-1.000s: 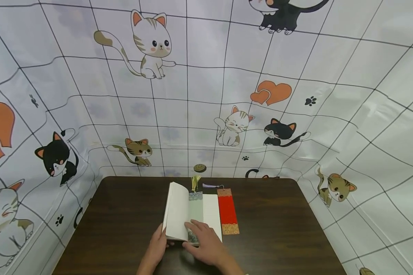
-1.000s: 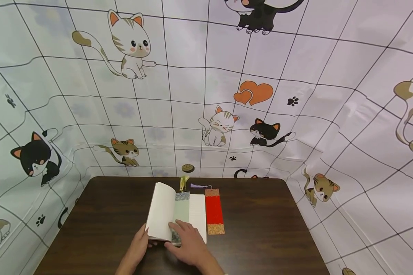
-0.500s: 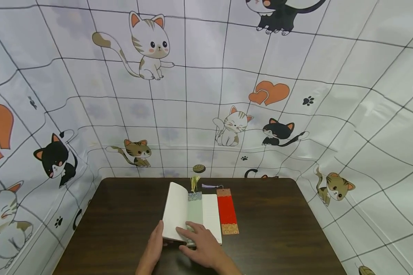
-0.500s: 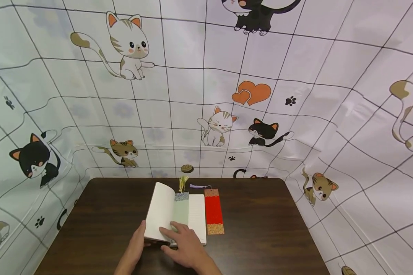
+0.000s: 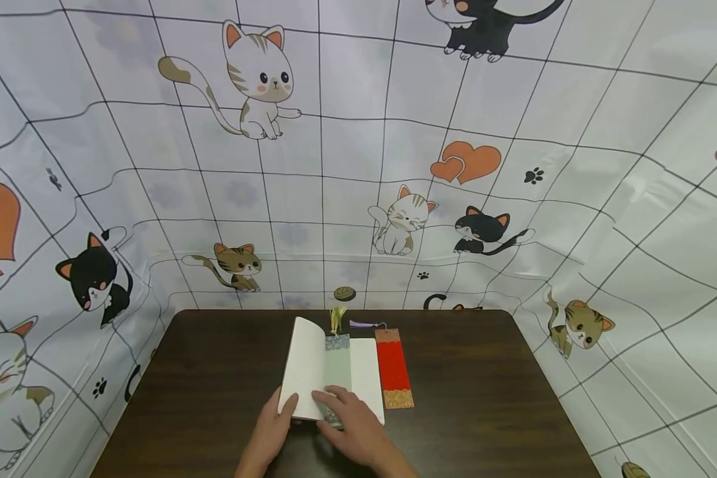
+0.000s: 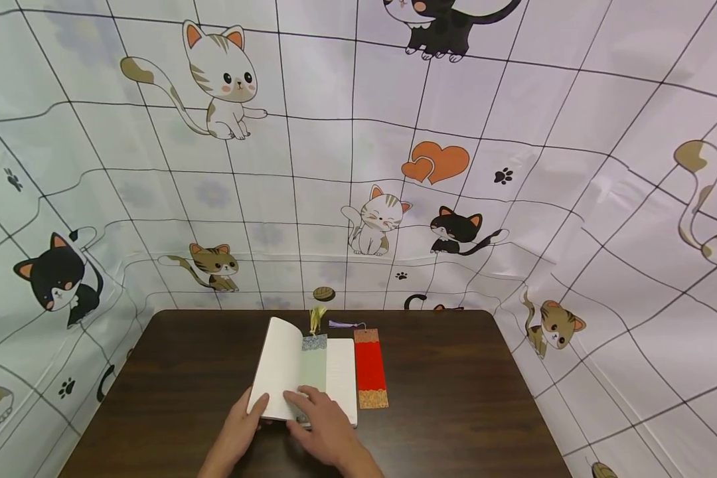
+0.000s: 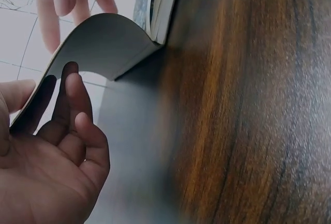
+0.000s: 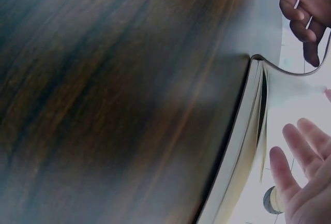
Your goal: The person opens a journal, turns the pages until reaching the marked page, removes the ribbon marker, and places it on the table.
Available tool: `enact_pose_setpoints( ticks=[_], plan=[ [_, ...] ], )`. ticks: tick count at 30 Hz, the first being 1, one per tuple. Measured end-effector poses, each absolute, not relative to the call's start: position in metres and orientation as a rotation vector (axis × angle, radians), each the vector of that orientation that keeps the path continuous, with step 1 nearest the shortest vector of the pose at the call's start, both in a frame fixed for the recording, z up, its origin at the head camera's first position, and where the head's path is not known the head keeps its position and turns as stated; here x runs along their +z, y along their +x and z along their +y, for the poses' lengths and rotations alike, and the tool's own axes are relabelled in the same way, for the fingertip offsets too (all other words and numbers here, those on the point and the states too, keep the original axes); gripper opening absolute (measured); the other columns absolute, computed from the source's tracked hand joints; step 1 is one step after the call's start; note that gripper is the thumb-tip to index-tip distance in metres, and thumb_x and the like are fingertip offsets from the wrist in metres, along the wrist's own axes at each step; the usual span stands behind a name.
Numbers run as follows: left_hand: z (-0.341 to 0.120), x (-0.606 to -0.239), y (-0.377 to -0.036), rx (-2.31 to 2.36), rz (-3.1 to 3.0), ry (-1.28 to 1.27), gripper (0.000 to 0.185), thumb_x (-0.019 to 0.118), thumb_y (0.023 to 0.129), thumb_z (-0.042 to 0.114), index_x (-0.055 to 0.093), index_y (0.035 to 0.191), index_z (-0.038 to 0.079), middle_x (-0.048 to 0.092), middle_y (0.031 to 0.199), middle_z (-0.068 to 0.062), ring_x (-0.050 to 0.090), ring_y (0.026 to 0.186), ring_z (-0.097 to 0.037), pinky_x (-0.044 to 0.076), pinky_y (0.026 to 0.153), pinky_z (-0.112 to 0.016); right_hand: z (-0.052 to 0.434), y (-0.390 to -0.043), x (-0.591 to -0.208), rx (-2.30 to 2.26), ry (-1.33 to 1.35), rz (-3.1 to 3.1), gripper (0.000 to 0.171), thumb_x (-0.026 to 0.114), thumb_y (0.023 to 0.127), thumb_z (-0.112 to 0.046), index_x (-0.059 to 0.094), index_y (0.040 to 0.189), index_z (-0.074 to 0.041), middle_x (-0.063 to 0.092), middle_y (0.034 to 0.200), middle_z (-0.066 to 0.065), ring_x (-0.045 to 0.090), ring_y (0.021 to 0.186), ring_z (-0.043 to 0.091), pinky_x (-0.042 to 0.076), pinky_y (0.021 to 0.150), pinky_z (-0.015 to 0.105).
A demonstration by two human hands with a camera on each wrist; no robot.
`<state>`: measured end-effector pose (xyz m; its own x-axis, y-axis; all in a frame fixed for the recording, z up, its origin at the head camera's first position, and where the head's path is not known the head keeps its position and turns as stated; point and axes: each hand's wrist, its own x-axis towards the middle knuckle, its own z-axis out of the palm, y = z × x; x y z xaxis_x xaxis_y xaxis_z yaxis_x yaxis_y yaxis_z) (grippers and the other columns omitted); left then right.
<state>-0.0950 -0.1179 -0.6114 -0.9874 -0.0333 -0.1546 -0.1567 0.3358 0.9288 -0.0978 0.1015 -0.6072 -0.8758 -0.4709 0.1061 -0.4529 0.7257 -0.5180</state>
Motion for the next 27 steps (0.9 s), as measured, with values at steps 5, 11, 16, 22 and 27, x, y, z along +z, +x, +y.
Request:
enact_pose_setpoints(
  ticks=[5, 11, 16, 22, 27],
  plan=[
    [-0.117, -0.612, -0.096, 1.733, 2.466, -0.186, 0.057, 0.053, 0.115, 0.038, 0.048, 0.155, -0.003, 0.067, 0.139, -0.024, 0.065, 0.122, -0.032, 0.056, 0.093, -0.045, 0.106, -0.103, -0.610, -0.935, -0.563, 3.000, 0.048, 0.076, 0.100, -0.029, 0.064, 0.146, -0.025, 0.068, 0.140, 0.000, 0.067, 0.123, 0.024, 0.058, 0.099, 0.047],
    [-0.116, -0.610, -0.097, 1.731, 2.452, -0.202, 0.059, 0.052, 0.115, 0.038, 0.046, 0.155, -0.005, 0.069, 0.132, -0.024, 0.065, 0.103, -0.023, 0.053, 0.079, -0.037, 0.111, -0.108, -0.609, -1.027, -0.299, 3.059, 0.040, 0.074, 0.096, -0.014, 0.069, 0.135, -0.013, 0.072, 0.132, 0.009, 0.070, 0.117, 0.029, 0.059, 0.094, 0.050],
    [-0.116, -0.611, -0.098, 1.735, 2.442, -0.222, 0.058, 0.053, 0.114, 0.038, 0.047, 0.155, -0.003, 0.069, 0.131, -0.022, 0.064, 0.098, -0.020, 0.053, 0.076, -0.035, 0.110, -0.113, -0.609, -1.028, -0.144, 3.016, 0.041, 0.074, 0.095, -0.018, 0.069, 0.133, -0.004, 0.074, 0.121, 0.013, 0.071, 0.107, 0.030, 0.060, 0.089, 0.051],
    [-0.116, -0.612, -0.098, 1.725, 2.452, -0.229, 0.060, 0.053, 0.114, 0.040, 0.047, 0.155, -0.005, 0.069, 0.130, -0.024, 0.066, 0.099, -0.022, 0.054, 0.075, -0.036, 0.111, -0.117, -0.612, -1.052, -0.102, 2.939, 0.024, 0.071, 0.094, -0.022, 0.058, 0.079, -0.009, 0.048, 0.076, 0.003, 0.041, 0.065, 0.017, 0.033, 0.056, 0.032],
    [-0.116, -0.613, -0.098, 1.722, 2.455, -0.215, 0.063, 0.052, 0.115, 0.040, 0.044, 0.156, -0.008, 0.065, 0.139, -0.028, 0.067, 0.108, -0.026, 0.056, 0.076, -0.036, 0.110, -0.118, -0.614, -1.106, -0.093, 2.873, 0.031, 0.068, 0.095, -0.024, 0.049, 0.073, -0.013, 0.041, 0.075, 0.001, 0.031, 0.063, 0.014, 0.024, 0.056, 0.030]
  ],
)
